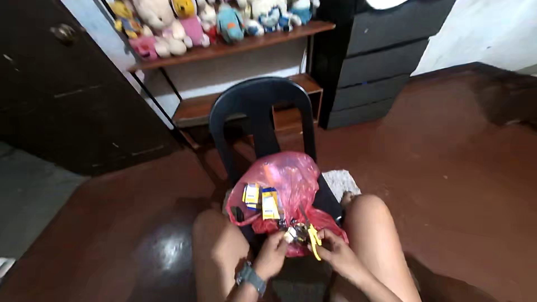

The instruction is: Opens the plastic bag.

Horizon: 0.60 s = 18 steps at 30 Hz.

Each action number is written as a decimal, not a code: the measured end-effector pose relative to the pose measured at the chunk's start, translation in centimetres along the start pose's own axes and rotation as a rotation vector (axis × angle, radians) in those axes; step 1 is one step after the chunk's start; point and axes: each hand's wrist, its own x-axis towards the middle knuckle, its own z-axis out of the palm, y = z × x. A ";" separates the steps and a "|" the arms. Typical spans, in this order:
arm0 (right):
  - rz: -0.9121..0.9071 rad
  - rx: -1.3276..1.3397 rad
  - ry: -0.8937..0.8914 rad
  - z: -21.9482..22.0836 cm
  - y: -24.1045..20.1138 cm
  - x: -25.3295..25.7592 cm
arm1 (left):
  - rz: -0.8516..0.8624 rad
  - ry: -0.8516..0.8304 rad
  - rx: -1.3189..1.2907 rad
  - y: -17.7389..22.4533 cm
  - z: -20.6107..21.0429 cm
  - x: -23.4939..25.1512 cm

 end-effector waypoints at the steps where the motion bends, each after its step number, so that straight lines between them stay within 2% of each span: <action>1: 0.072 0.024 -0.044 -0.3 0.3 -0.9 | 0.004 0.028 -0.031 -0.1 -0.1 0.1; 5: 0.297 -0.016 -0.232 0.3 0.4 -3.6 | 0.007 0.048 -0.124 -0.1 0.0 1.0; 7: 0.251 -0.108 -0.253 0.5 1.2 -3.5 | -0.007 0.023 -0.194 0.0 0.5 1.2; 10: 0.168 -0.152 -0.184 0.2 2.4 -2.6 | -0.038 -0.020 -0.289 0.3 0.7 1.1; 13: 0.189 -0.117 -0.130 0.2 2.4 -2.3 | -0.045 -0.023 -0.320 0.1 0.4 0.8; 18: 0.214 -0.199 -0.215 0.1 2.3 -2.5 | -0.101 -0.026 -0.378 0.0 0.0 0.4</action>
